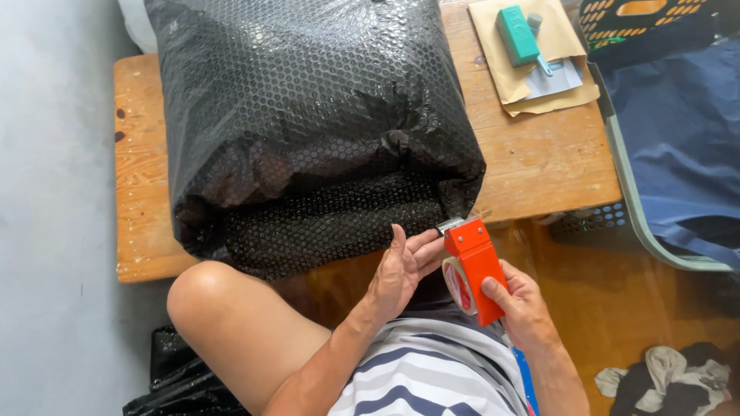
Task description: Wrapping a pillow in black bubble wrap and securing the edges with tape using a hand-held dispenser.
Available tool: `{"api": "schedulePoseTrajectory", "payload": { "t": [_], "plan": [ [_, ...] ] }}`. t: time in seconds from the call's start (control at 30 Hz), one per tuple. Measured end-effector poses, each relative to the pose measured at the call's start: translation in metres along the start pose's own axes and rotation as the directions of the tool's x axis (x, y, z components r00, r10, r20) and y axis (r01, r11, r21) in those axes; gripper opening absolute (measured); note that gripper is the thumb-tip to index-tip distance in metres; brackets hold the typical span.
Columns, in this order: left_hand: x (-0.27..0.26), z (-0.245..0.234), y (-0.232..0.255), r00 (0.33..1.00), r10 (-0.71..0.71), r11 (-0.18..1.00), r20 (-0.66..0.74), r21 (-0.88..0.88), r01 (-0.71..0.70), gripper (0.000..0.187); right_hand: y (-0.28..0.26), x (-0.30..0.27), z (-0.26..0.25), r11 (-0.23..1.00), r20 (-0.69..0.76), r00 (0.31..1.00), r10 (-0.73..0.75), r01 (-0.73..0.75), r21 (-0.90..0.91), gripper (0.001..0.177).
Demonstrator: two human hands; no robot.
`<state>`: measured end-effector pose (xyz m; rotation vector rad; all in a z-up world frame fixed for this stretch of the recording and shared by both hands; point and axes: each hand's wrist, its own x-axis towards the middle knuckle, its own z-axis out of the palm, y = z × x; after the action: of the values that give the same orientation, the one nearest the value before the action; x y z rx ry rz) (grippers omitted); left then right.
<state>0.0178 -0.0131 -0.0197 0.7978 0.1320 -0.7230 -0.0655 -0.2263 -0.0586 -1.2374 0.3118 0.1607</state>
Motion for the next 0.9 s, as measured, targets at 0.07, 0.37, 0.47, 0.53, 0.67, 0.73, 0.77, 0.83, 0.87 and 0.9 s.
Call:
{"api": "schedulePoseTrajectory", "payload": {
  "t": [0.07,0.37,0.47,0.53,0.67,0.73,0.77,0.83,0.87,0.9],
  "plan": [
    [0.003,-0.007,-0.001,1.0,0.016,0.998,0.0,-0.059,-0.016,0.113,0.005,-0.003,0.007,1.0,0.04,0.999,0.011,-0.01,-0.012,0.05],
    [-0.01,-0.002,0.016,0.988,0.019,0.999,-0.151,0.038,-0.014,0.108,0.013,-0.014,0.024,0.962,0.081,0.995,0.062,-0.038,-0.27,0.046],
    [-0.007,-0.001,0.015,0.976,0.027,0.999,-0.214,0.047,-0.017,0.096,0.004,-0.015,0.035,0.967,0.115,0.989,0.097,-0.066,-0.247,0.048],
    [-0.005,-0.002,0.013,0.973,0.041,0.999,-0.229,0.043,-0.032,0.093,0.002,-0.016,0.041,0.97,0.133,0.978,0.159,-0.129,-0.206,0.052],
    [-0.003,-0.011,0.009,0.952,0.044,0.999,-0.304,0.022,-0.039,0.086,0.007,-0.018,0.047,0.973,0.212,0.967,0.144,-0.1,-0.208,0.045],
    [-0.004,-0.014,0.007,0.954,0.079,0.997,-0.29,0.02,-0.077,0.087,0.007,-0.019,0.05,0.964,0.195,0.97,0.145,-0.094,-0.247,0.043],
    [-0.004,-0.012,0.008,0.951,0.088,0.996,-0.295,0.013,-0.088,0.087,0.007,-0.02,0.05,0.935,0.168,0.977,0.132,-0.067,-0.348,0.041],
    [-0.007,-0.01,0.01,0.949,0.095,0.995,-0.301,0.009,-0.096,0.087,0.008,-0.022,0.051,0.896,0.141,0.983,0.117,-0.043,-0.443,0.039],
    [-0.007,-0.008,0.011,0.947,0.085,0.996,-0.311,-0.005,-0.092,0.086,0.008,-0.022,0.051,0.882,0.13,0.984,0.12,-0.045,-0.469,0.039],
    [-0.008,-0.007,0.012,0.944,0.076,0.996,-0.32,-0.019,-0.087,0.086,0.009,-0.022,0.052,0.868,0.119,0.985,0.122,-0.048,-0.494,0.04]
  ]
}}
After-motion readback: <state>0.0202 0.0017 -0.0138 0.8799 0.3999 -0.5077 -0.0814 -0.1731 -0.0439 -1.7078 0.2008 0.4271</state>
